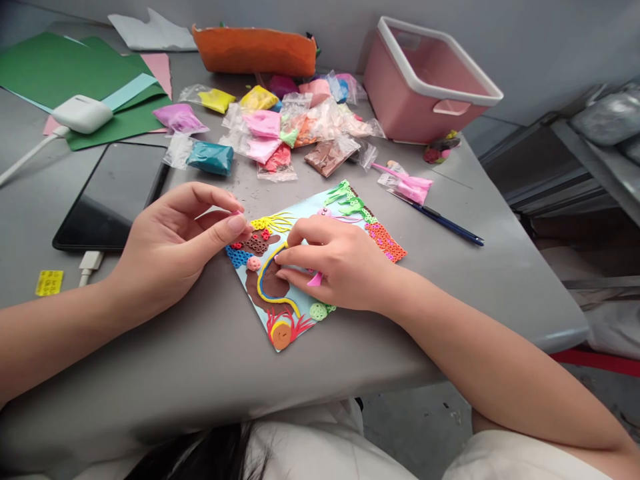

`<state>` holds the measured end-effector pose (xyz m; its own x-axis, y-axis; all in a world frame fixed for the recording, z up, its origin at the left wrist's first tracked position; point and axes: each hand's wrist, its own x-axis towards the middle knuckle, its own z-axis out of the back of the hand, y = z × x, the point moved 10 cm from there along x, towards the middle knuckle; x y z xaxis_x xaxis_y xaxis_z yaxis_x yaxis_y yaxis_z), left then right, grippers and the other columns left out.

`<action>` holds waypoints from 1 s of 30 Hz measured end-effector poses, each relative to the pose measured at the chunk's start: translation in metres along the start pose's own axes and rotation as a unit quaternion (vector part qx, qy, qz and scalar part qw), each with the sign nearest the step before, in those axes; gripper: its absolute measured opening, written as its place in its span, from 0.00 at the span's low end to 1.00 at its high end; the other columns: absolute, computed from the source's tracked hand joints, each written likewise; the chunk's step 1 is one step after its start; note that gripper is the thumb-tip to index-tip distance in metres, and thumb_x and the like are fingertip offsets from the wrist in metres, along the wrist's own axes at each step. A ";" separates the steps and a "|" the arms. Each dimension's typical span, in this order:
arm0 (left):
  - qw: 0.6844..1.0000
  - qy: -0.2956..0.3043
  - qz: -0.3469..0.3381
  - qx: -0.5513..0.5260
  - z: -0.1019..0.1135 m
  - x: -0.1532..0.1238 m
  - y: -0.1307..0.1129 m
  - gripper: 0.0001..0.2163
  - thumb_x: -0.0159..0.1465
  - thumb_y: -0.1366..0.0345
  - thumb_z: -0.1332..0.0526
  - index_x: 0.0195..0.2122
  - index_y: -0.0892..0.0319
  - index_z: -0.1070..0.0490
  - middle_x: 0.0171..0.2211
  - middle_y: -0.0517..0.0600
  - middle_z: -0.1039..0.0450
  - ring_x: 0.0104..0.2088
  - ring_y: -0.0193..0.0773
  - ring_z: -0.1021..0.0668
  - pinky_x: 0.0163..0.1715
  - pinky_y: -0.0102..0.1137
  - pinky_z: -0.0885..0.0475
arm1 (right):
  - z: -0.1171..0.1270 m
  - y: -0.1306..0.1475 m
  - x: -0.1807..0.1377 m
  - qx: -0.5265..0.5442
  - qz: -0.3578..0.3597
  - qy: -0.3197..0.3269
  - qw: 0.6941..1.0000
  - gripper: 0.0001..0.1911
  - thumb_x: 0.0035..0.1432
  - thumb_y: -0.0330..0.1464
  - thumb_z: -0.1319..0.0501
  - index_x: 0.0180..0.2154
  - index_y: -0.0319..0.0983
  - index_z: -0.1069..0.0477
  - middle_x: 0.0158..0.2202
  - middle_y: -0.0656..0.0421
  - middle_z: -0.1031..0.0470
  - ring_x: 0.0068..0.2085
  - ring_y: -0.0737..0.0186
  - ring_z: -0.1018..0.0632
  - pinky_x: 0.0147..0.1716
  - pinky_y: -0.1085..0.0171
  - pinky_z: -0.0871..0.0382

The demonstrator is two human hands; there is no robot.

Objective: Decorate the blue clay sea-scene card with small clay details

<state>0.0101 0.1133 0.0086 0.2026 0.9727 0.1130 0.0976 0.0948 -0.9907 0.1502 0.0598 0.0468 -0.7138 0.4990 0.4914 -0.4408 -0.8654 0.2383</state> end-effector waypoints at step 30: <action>0.999 0.017 0.028 -0.040 -0.005 -0.002 0.003 0.12 0.60 0.59 0.25 0.38 0.54 0.25 0.37 0.47 0.21 0.38 0.40 0.17 0.37 0.34 0.17 | 0.010 -0.003 0.000 0.127 -0.064 -0.036 0.989 0.26 0.78 0.43 0.57 0.30 0.41 0.34 0.24 0.61 0.30 0.26 0.66 0.32 0.30 0.64 0.35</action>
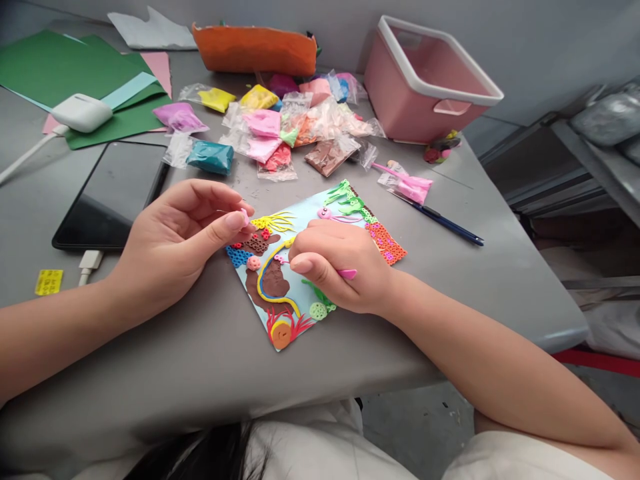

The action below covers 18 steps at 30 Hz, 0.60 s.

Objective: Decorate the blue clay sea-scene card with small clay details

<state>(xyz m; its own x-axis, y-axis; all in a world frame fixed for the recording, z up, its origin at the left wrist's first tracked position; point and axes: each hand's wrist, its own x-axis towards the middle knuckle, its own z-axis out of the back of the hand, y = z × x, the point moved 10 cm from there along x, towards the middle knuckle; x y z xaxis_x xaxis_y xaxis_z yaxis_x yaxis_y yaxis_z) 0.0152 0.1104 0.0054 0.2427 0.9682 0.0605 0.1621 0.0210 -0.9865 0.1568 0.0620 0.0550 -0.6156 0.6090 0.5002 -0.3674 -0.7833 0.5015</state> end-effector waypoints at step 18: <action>0.999 0.014 -0.023 0.041 -0.003 -0.002 -0.004 0.13 0.60 0.59 0.24 0.37 0.58 0.24 0.37 0.48 0.18 0.39 0.37 0.16 0.38 0.26 0.19 | 0.013 -0.011 -0.003 0.115 -0.040 -0.083 0.989 0.31 0.76 0.50 0.55 0.29 0.39 0.29 0.24 0.59 0.29 0.26 0.66 0.30 0.30 0.62 0.34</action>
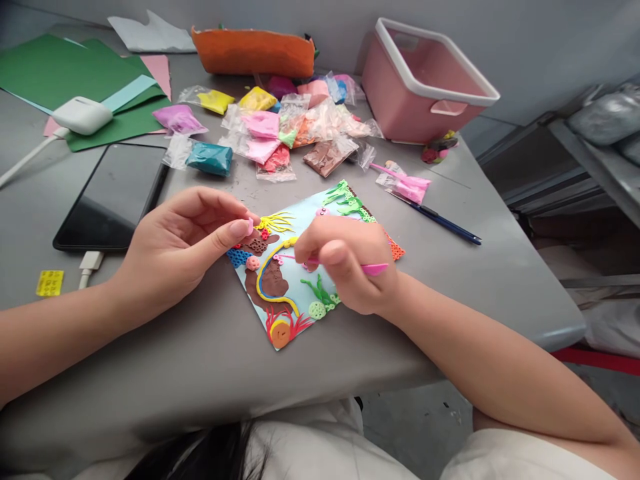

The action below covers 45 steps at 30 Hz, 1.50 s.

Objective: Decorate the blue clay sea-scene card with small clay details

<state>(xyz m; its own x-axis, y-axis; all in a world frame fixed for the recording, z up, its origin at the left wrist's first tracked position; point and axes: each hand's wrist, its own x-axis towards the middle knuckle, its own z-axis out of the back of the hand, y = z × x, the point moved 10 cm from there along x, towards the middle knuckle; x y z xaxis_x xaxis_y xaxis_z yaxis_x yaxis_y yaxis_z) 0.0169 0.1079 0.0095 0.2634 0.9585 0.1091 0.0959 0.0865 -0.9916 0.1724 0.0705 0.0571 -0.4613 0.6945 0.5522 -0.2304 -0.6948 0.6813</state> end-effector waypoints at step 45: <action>0.989 0.137 -0.043 0.034 -0.028 -0.012 -0.009 0.05 0.65 0.64 0.30 0.38 0.56 0.24 0.33 0.47 0.20 0.33 0.36 0.15 0.36 0.28 0.17 | -0.010 0.045 -0.006 -0.231 0.181 -0.026 0.956 0.10 0.65 0.25 0.34 0.45 0.45 0.25 0.36 0.58 0.20 0.33 0.65 0.19 0.30 0.67 0.21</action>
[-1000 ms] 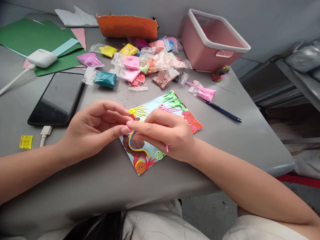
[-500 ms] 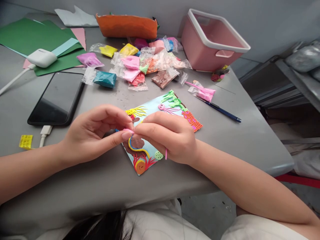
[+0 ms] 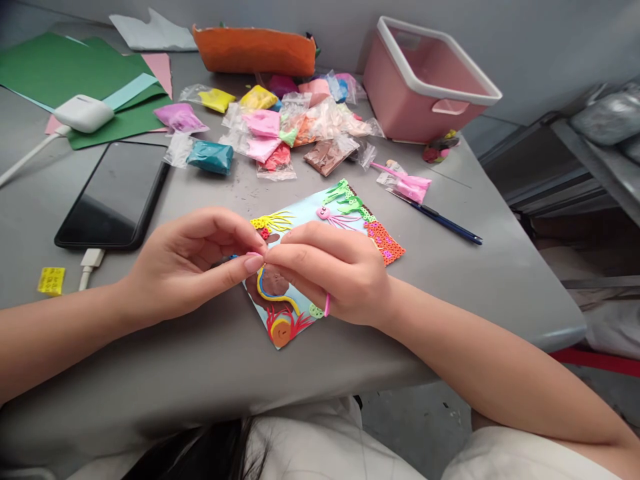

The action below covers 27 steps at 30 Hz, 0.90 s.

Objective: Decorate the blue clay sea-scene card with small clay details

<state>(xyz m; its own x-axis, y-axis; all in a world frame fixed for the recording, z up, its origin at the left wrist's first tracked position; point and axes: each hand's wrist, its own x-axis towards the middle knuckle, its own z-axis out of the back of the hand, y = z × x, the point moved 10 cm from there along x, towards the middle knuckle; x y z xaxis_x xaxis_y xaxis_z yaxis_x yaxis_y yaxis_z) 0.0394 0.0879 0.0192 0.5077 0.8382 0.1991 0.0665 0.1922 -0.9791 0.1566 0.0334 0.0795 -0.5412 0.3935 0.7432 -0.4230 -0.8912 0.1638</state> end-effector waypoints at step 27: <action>0.990 -0.129 0.061 -0.005 0.028 0.002 0.013 0.13 0.64 0.53 0.28 0.42 0.56 0.16 0.35 0.49 0.15 0.35 0.37 0.15 0.34 0.27 0.19 | -0.010 -0.022 -0.001 -0.015 -0.036 0.075 0.996 0.04 0.66 0.26 0.35 0.40 0.41 0.26 0.34 0.58 0.21 0.33 0.66 0.20 0.30 0.68 0.25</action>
<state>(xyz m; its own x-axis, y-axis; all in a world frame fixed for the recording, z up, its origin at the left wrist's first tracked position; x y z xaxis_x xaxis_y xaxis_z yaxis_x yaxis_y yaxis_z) 0.0171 0.1069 0.0080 0.2770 0.9574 0.0816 0.0271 0.0771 -0.9967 0.1591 0.0554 0.0687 -0.6099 0.4871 0.6251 -0.4845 -0.8534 0.1923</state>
